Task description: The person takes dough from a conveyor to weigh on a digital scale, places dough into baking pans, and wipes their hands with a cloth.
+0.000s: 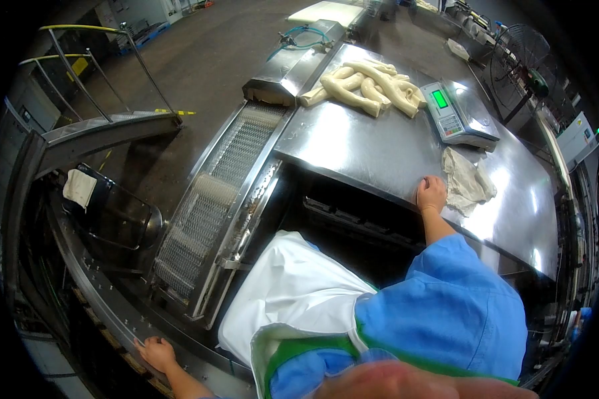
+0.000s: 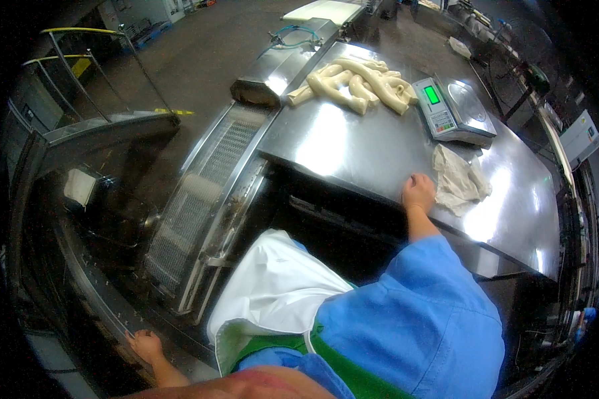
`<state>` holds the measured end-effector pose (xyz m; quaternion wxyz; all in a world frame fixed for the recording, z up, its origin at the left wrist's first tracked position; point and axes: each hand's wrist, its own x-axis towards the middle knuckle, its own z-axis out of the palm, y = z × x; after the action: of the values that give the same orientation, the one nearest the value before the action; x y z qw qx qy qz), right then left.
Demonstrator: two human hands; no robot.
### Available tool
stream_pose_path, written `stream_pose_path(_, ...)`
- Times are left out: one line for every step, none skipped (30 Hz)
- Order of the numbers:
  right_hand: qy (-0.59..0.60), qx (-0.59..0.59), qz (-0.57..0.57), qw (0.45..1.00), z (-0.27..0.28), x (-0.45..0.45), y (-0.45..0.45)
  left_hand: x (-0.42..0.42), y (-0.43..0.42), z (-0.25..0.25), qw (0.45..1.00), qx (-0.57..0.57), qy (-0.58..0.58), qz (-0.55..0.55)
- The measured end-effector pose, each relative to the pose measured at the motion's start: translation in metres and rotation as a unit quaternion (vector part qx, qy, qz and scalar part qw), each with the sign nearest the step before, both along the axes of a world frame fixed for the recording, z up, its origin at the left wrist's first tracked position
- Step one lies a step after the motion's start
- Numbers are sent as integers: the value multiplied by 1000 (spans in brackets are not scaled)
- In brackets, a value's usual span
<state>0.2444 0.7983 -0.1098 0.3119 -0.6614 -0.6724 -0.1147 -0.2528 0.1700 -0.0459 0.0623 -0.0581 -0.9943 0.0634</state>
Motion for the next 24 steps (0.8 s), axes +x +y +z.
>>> stream_pose_path(0, 0, 0, 1000, 0, 0, 0, 0, 0, 0, 1000, 0, 0, 0)
stream_pose_path(0, -2, 0, 1000, 0, 0, 0, 0, 0, 0, 1000, -1, 0, 0)
stream_pose_path(-1, -4, -1, 1000, 0, 0, 0, 0, -1, 0, 1000, -1, -1, 0)
stream_pose_path(-1, -4, -1, 1000, 0, 0, 0, 0, 0, 0, 1000, -1, -1, 0)
stream_pose_path(1, -6, -1, 1000, 0, 0, 0, 0, 0, 1, 1000, 0, -3, 1)
stream_pose_path(2, -7, -1, 1000, 1, 0, 0, 1, 1, 2, 1000, 2, -6, 1)
stream_pose_path(2, -7, -1, 1000, 1, -1, 0, 1, 2, 2, 1000, 2, -6, 1)
stream_pose_path(7, -29, -14, 999, 2, -1, 0, 1, 3, 3, 1000, -7, -7, 6)
stream_pose_path(12, -50, -28, 998, 3, -2, 0, 2, 4, 3, 1000, -16, -7, 11)
stream_pose_path(12, -50, -28, 998, 2, -1, 0, 2, 5, 4, 1000, -16, -7, 11)
stream_pose_path(11, -49, -28, 998, 1, 0, 1, 3, 6, 5, 1000, -15, -8, 13)
stream_pose_path(10, -47, -27, 998, 0, 0, 2, 3, 6, 5, 1000, -13, -8, 15)
stream_pose_path(11, -48, -27, 998, -1, 1, 2, 2, 5, 5, 1000, -13, -8, 15)
stream_pose_path(9, -49, -27, 998, -2, 1, 3, 1, 4, 5, 1000, -12, -11, 11)
stream_pose_path(8, -50, -27, 998, -3, 2, 3, 1, 4, 5, 1000, -11, -15, 8)
stream_pose_path(9, -50, -27, 998, -2, 2, 3, 1, 4, 5, 1000, -11, -15, 8)
stream_pose_path(7, -51, -28, 998, -1, 1, 2, 2, 5, 6, 1000, -11, -16, 7)
stream_pose_path(6, -51, -30, 998, -1, 1, 2, 2, 5, 7, 1000, -11, -16, 5)
stream_pose_path(6, -51, -30, 998, -1, 0, 1, 2, 5, 6, 1000, -11, -16, 5)
stream_pose_path(-1, -33, -22, 999, -1, 0, 1, 1, 3, 3, 1000, -11, -10, 1)
stream_pose_path(-8, -14, -15, 1000, -1, 0, 0, 0, 2, 2, 1000, -11, -3, -3)
stream_pose_path(-8, -14, -15, 1000, -1, 0, 0, 0, 1, 2, 1000, -11, -3, -3)
stream_pose_path(-5, -16, -14, 1000, -1, 0, 0, 0, 0, 2, 1000, -8, -2, -5)
stream_pose_path(-3, -19, -13, 1000, 0, 0, 0, 0, 0, 2, 1000, -4, 0, -7)
